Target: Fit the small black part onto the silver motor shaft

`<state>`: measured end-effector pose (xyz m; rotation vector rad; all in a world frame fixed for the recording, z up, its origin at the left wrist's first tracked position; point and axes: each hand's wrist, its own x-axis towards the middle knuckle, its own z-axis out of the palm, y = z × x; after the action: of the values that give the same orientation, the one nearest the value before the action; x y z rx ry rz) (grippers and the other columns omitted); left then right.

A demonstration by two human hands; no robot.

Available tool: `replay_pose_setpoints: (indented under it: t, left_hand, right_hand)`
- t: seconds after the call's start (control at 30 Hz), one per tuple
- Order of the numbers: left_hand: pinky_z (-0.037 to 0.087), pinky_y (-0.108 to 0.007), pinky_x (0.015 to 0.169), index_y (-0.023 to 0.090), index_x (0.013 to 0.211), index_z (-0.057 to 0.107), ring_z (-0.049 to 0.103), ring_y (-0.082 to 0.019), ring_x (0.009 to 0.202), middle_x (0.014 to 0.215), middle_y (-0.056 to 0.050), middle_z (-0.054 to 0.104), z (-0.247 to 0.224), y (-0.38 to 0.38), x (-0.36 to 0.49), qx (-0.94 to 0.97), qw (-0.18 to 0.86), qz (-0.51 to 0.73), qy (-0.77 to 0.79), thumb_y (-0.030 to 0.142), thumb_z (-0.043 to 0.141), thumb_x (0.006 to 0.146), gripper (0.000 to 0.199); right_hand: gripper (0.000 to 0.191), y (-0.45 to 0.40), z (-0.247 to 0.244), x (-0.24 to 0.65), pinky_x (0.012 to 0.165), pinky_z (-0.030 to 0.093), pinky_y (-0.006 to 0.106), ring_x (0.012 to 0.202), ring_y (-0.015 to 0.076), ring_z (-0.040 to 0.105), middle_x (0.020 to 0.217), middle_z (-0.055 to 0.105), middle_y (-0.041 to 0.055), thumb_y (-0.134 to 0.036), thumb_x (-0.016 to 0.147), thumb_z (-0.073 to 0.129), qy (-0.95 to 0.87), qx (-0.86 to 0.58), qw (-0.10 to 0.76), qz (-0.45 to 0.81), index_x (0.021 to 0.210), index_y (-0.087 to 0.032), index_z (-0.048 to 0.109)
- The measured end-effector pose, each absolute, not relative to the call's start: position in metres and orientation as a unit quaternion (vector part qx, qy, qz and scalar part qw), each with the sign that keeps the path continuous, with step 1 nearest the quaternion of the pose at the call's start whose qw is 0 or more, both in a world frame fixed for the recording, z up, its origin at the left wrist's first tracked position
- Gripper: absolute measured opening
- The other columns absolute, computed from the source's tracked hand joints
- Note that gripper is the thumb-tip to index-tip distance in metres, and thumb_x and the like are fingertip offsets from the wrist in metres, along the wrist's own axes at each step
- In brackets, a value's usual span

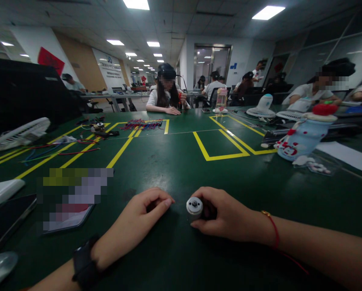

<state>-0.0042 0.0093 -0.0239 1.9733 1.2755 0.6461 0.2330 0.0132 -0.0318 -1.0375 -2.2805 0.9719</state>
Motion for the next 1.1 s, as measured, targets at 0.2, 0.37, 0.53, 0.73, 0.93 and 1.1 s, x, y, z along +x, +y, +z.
replay_pose_setpoints:
  t: [0.2, 0.37, 0.53, 0.73, 0.93, 1.1]
  left_hand:
    - [0.046, -0.029, 0.073, 0.021, 0.096, 0.065, 0.060, -0.019, 0.081, 0.090, -0.002, 0.066, -0.020, 0.007, 0.002, 0.766, 0.350, 0.258, 0.474, 0.033, 0.048, 0.093, 0.021]
    - [0.046, -0.029, 0.075, 0.026, 0.104, 0.064, 0.059, -0.018, 0.086, 0.097, -0.001, 0.065, -0.010, 0.000, 0.010, 0.789, 0.331, 0.282, 0.433, 0.031, 0.050, 0.094, 0.018]
    - [0.045, -0.029, 0.075, 0.026, 0.101, 0.066, 0.058, -0.017, 0.085, 0.095, -0.001, 0.063, -0.005, -0.003, 0.017, 0.809, 0.307, 0.290, 0.408, 0.028, 0.054, 0.092, 0.015]
    - [0.045, -0.027, 0.075, 0.025, 0.091, 0.069, 0.058, -0.016, 0.084, 0.090, 0.000, 0.061, -0.002, 0.000, 0.020, 0.797, 0.306, 0.326, 0.407, 0.024, 0.057, 0.091, 0.012]
    - [0.044, -0.028, 0.075, 0.026, 0.091, 0.069, 0.058, -0.016, 0.083, 0.091, 0.001, 0.060, -0.003, 0.003, 0.006, 0.766, 0.310, 0.348, 0.442, 0.026, 0.060, 0.089, 0.010]
    - [0.045, -0.027, 0.075, 0.027, 0.089, 0.073, 0.058, -0.016, 0.084, 0.089, 0.000, 0.060, -0.023, 0.007, -0.005, 0.795, 0.334, 0.257, 0.435, 0.024, 0.061, 0.088, 0.013]
  right_hand:
    - [0.036, 0.014, -0.033, 0.231, 0.053, 0.037, 0.022, 0.064, 0.0117, 0.049, 0.081, 0.058, -0.0002, -0.031, 0.073, 0.072, -0.837, -0.371, 0.222, 0.335, 0.104, -0.019, 0.057]
    - [0.035, 0.015, -0.035, 0.229, 0.053, 0.035, 0.022, 0.063, 0.0114, 0.048, 0.080, 0.057, -0.0010, -0.033, 0.075, 0.071, -0.846, -0.364, 0.225, 0.318, 0.104, -0.020, 0.057]
    - [0.030, 0.016, -0.036, 0.229, 0.056, 0.036, 0.022, 0.065, 0.0114, 0.050, 0.081, 0.058, -0.0012, -0.033, 0.076, 0.070, -0.856, -0.346, 0.227, 0.308, 0.100, -0.019, 0.058]
    - [0.030, 0.017, -0.036, 0.229, 0.054, 0.035, 0.021, 0.062, 0.0096, 0.048, 0.078, 0.056, -0.0034, -0.033, 0.076, 0.071, -0.857, -0.345, 0.234, 0.302, 0.099, -0.020, 0.058]
    - [0.035, 0.015, -0.035, 0.228, 0.052, 0.034, 0.021, 0.061, 0.0098, 0.048, 0.076, 0.056, -0.0035, -0.032, 0.074, 0.072, -0.848, -0.361, 0.231, 0.311, 0.104, -0.021, 0.057]
    - [0.034, 0.013, -0.035, 0.230, 0.051, 0.035, 0.022, 0.060, 0.0103, 0.049, 0.075, 0.056, -0.0029, -0.027, 0.072, 0.071, -0.837, -0.370, 0.233, 0.328, 0.102, -0.020, 0.056]
